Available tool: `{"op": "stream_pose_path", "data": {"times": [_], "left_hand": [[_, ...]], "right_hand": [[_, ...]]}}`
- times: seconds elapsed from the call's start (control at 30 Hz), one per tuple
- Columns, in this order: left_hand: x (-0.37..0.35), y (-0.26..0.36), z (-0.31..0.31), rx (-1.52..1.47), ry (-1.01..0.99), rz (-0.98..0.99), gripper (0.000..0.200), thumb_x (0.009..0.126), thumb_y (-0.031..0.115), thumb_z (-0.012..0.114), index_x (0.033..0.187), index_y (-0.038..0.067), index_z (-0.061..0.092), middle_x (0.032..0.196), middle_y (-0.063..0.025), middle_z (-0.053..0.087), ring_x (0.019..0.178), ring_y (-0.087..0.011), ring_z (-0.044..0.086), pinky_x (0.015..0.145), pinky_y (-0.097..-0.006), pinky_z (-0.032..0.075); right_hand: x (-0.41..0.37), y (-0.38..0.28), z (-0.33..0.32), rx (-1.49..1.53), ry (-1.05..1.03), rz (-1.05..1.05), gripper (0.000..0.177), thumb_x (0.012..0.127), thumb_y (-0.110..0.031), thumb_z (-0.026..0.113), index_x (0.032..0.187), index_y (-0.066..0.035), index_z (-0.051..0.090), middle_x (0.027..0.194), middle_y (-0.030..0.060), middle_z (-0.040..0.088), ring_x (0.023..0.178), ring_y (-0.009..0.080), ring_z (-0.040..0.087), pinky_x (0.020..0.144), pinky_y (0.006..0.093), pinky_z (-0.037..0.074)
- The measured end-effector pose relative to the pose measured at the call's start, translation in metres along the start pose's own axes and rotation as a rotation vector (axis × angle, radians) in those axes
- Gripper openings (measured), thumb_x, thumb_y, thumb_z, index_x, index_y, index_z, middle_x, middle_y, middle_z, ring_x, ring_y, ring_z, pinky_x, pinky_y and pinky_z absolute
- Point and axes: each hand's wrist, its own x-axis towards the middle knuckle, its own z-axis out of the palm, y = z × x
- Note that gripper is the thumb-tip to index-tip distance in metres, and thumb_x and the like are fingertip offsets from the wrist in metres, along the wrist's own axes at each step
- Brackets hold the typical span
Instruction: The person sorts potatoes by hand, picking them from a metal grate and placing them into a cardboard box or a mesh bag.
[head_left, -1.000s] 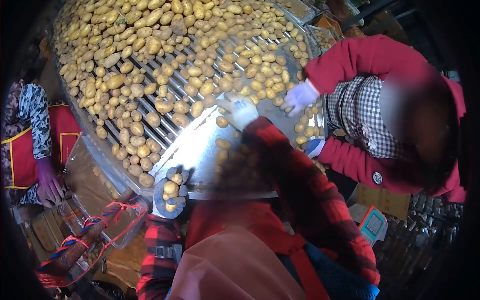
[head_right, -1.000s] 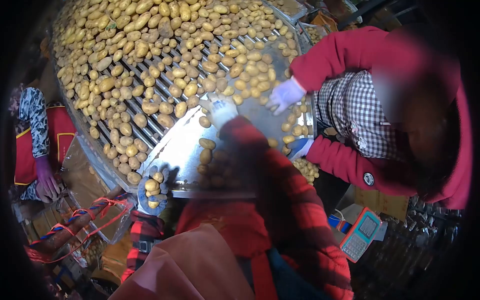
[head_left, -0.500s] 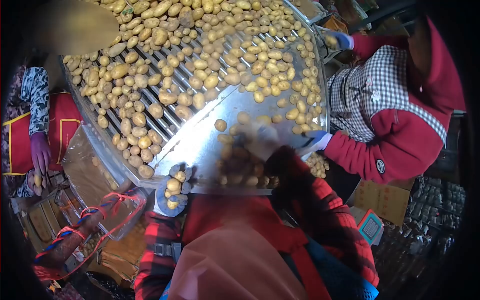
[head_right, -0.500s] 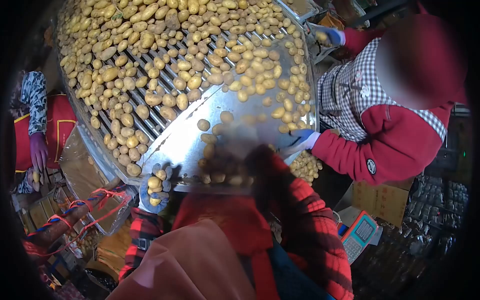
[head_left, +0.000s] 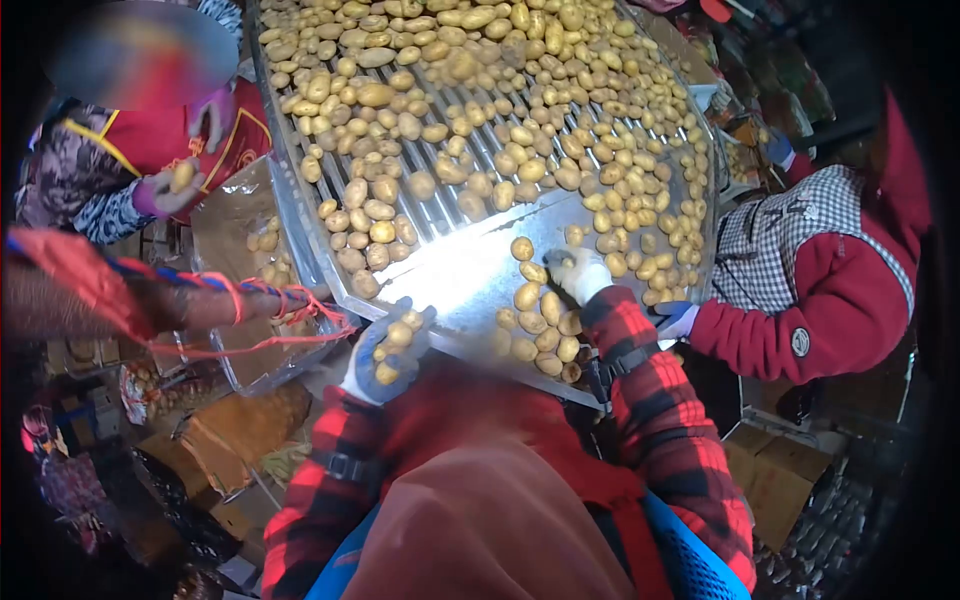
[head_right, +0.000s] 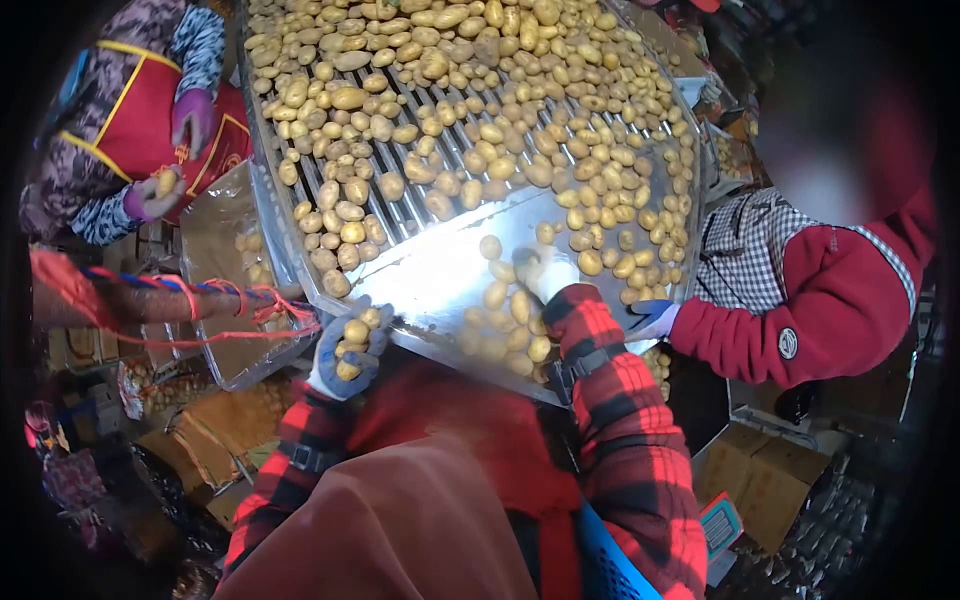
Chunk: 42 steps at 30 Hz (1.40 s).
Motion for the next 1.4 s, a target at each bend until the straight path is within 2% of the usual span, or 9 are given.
{"op": "stream_pose_path", "data": {"times": [0.13,0.6,0.83,0.87,0.93,1.0,1.2,1.33,1.4], "left_hand": [[-0.064,-0.007,0.003,0.048,0.029,0.213,0.045,0.103,0.027,0.052,0.147,0.017,0.049,0.154,-0.018,0.04,0.118,-0.0274,0.06,0.06,-0.0242,0.054],[-0.257,0.093,-0.052,-0.223,-0.275,0.88,0.041,0.098,0.018,0.064,0.137,0.011,0.058,0.147,-0.0113,0.051,0.128,-0.0199,0.055,0.072,-0.0255,0.058],[-0.298,0.268,-0.012,-0.076,-0.279,0.878,0.025,0.089,0.011,0.074,0.112,0.005,0.069,0.126,-0.0131,0.063,0.111,-0.02,0.066,0.074,-0.0248,0.064],[-0.275,0.306,0.0,0.004,-0.018,1.322,0.021,0.088,0.01,0.074,0.108,0.006,0.069,0.12,-0.0121,0.066,0.114,-0.0208,0.063,0.073,-0.0235,0.064],[-0.271,0.398,0.017,-0.082,-0.34,0.994,0.015,0.089,0.011,0.072,0.103,0.008,0.068,0.113,-0.0087,0.067,0.118,-0.0224,0.059,0.088,-0.0348,0.062],[-0.244,0.433,0.068,-0.046,0.12,1.341,0.045,0.092,0.038,0.07,0.127,0.012,0.057,0.115,-0.009,0.063,0.108,-0.0281,0.06,0.101,-0.0432,0.053],[-0.202,0.347,0.008,1.061,0.103,1.231,0.036,0.102,0.033,0.057,0.126,0.006,0.057,0.122,-0.0114,0.063,0.109,-0.0288,0.063,0.105,-0.0491,0.049],[-0.183,0.176,0.048,0.202,-0.077,0.328,0.037,0.106,0.04,0.044,0.127,0.014,0.059,0.122,-0.0031,0.064,0.107,-0.0169,0.063,0.091,-0.0375,0.054],[-0.158,0.145,-0.017,1.315,0.324,0.779,0.04,0.105,0.044,0.046,0.132,0.016,0.056,0.126,0.0012,0.062,0.109,-0.0166,0.062,0.093,-0.039,0.053]], "right_hand": [[-0.042,0.007,-0.028,1.133,-0.055,0.222,0.033,0.092,-0.026,0.064,0.11,0.0,0.073,0.086,0.0067,0.07,0.074,0.0152,0.062,0.066,0.0295,0.049],[-0.084,-0.24,0.064,0.849,-1.066,-0.016,0.049,0.1,-0.034,0.062,0.127,0.006,0.06,0.103,0.0137,0.071,0.089,0.0191,0.069,0.076,0.031,0.058],[-0.095,-0.258,0.07,0.881,-0.959,0.084,0.046,0.098,-0.028,0.064,0.126,0.008,0.06,0.101,0.0146,0.07,0.088,0.0213,0.068,0.074,0.032,0.055],[-0.099,-0.263,0.066,0.923,-0.937,0.115,0.046,0.098,-0.027,0.064,0.126,0.008,0.06,0.101,0.0139,0.07,0.087,0.0204,0.067,0.074,0.0313,0.054],[-0.102,-0.274,0.062,0.973,-0.896,0.148,0.045,0.098,-0.027,0.065,0.127,0.008,0.06,0.1,0.0132,0.07,0.086,0.0195,0.066,0.073,0.0306,0.053],[-0.104,-0.289,0.06,0.788,-0.822,0.2,0.044,0.097,-0.024,0.066,0.128,0.007,0.06,0.101,0.0121,0.069,0.086,0.0166,0.064,0.073,0.0293,0.052],[-0.073,-0.374,0.078,0.346,-0.67,-0.399,0.034,0.092,-0.017,0.065,0.121,-0.001,0.066,0.107,0.0127,0.067,0.096,0.0221,0.065,0.086,0.0341,0.052],[-0.049,-0.443,0.12,0.173,-0.195,-1.054,0.041,0.078,-0.017,0.074,0.117,-0.006,0.068,0.108,0.0159,0.066,0.101,0.0359,0.063,0.09,0.0462,0.051],[-0.039,-0.455,0.158,-0.079,-0.091,-1.215,0.042,0.076,-0.019,0.075,0.115,-0.006,0.068,0.115,0.016,0.064,0.103,0.0354,0.062,0.091,0.0467,0.05]]}}
